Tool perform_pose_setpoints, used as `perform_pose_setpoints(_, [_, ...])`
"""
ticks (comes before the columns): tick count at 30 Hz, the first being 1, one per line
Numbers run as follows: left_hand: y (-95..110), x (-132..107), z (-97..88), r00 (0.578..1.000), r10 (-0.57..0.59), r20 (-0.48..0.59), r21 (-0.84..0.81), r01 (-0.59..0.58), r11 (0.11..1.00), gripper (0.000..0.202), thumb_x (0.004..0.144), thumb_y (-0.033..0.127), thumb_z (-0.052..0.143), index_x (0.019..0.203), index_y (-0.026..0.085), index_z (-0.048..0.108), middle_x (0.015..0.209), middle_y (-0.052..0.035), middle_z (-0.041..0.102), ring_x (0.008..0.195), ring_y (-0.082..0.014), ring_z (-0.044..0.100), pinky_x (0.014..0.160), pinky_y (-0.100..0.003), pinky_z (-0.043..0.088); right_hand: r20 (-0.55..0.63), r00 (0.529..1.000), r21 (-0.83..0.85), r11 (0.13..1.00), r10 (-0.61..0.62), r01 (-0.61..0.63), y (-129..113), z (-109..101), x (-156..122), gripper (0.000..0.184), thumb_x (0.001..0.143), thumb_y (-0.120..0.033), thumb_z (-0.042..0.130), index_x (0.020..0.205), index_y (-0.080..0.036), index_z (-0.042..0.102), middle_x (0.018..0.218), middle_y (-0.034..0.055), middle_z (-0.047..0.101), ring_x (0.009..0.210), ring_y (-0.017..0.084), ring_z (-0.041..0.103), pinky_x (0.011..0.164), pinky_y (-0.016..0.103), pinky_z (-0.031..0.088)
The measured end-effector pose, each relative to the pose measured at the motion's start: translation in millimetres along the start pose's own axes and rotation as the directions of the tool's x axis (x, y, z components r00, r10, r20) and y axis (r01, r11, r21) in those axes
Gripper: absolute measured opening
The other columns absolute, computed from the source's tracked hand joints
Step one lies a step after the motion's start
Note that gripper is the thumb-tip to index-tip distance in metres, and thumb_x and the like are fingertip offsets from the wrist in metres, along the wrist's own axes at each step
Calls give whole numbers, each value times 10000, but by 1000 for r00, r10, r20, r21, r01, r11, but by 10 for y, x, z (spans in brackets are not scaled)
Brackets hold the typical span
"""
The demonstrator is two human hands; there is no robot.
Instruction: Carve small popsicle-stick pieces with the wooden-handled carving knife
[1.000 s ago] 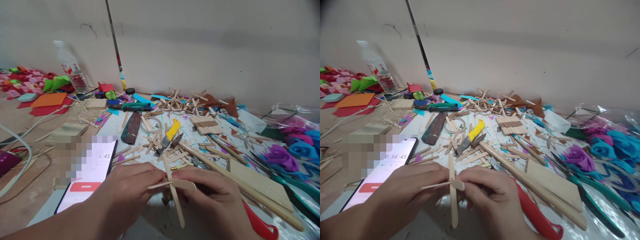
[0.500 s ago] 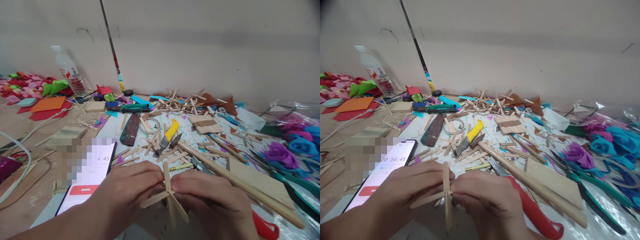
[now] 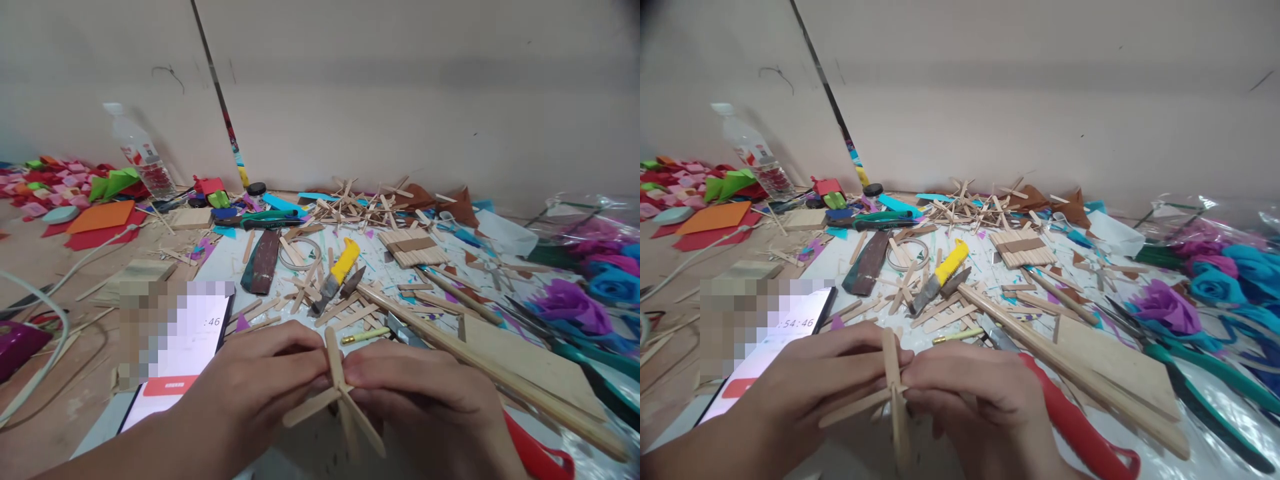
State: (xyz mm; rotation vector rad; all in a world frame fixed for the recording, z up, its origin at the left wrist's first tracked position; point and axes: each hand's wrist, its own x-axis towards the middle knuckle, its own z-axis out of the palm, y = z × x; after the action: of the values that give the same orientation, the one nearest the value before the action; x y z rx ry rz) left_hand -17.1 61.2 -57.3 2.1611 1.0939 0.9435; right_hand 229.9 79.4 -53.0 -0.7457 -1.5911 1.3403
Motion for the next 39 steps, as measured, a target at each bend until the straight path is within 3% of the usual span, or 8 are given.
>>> perform_pose_setpoints(3, [23, 21, -6, 999, 42, -4, -60, -42, 997, 229, 1205, 213, 617, 1083, 255, 806, 1042, 16, 795, 891, -119, 764, 827, -167, 570, -53, 980, 56, 980, 193, -190, -48, 23, 44, 95, 943, -328, 977, 888, -406, 982, 869, 26, 905, 671, 180, 812, 579, 213, 673])
perform_pose_setpoints(5, [42, 39, -17, 999, 52, 8, -39, -51, 998, 236, 1204, 197, 616, 1093, 246, 818, 1016, 15, 779, 882, -114, 743, 804, -159, 541, -128, 935, 73, 943, 332, -325, -87, 52, 62, 110, 898, -396, 996, 804, -349, 966, 747, 22, 853, 609, 161, 751, 562, 207, 643])
perform_pose_setpoints(9, [82, 52, -43, 995, 99, -9, -75, -99, 992, 252, 1194, 132, 587, 1188, 248, 811, 1012, 36, 788, 870, -103, 701, 831, -152, 510, -183, 883, 87, 902, 432, -424, -107, 90, 67, 122, 844, -407, 1000, 797, -305, 951, 725, 31, 827, 653, 175, 729, 624, 243, 632])
perform_pose_setpoints(17, [107, 15, -62, 996, 80, 28, -98, -77, 992, 292, 1208, 153, 515, 1116, 191, 789, 987, -9, 742, 894, -145, 691, 862, -218, 518, -144, 905, -31, 912, 400, -408, -81, 99, 68, 170, 874, -416, 944, 755, -301, 907, 701, 21, 786, 691, 206, 742, 640, 267, 645])
perform_pose_setpoints(25, [89, 46, -35, 997, 78, 0, -70, -78, 995, 278, 1190, 108, 568, 1174, 222, 822, 962, 32, 751, 836, -102, 678, 781, -161, 495, -183, 903, -109, 905, 389, -412, -104, 76, 57, 258, 918, -464, 893, 736, -281, 892, 711, 33, 793, 669, 188, 723, 632, 236, 638])
perform_pose_setpoints(29, [93, 61, -33, 992, 129, -11, -48, -129, 990, 299, 1230, 146, 509, 1157, 213, 791, 987, 18, 757, 859, -106, 689, 826, -169, 510, -171, 926, -149, 920, 337, -362, -83, 55, 50, 272, 937, -462, 892, 733, -283, 888, 749, 34, 819, 649, 181, 745, 621, 231, 654])
perform_pose_setpoints(34, [106, 97, -47, 971, 226, -74, 46, -223, 974, 399, 1287, 254, 426, 999, 207, 699, 873, 33, 678, 753, -89, 630, 721, -161, 476, -91, 977, -170, 964, 190, -204, -34, 18, 45, 200, 999, -380, 858, 822, -333, 937, 735, 15, 826, 641, 178, 764, 589, 210, 647])
perform_pose_setpoints(39, [66, 66, -7, 995, 81, -52, -26, -82, 996, 286, 1238, 218, 561, 984, 246, 689, 920, 53, 677, 780, -88, 641, 724, -144, 479, -130, 978, -140, 973, 164, -181, -26, 21, 55, 195, 972, -335, 898, 778, -339, 921, 679, -8, 792, 592, 157, 730, 563, 193, 618])
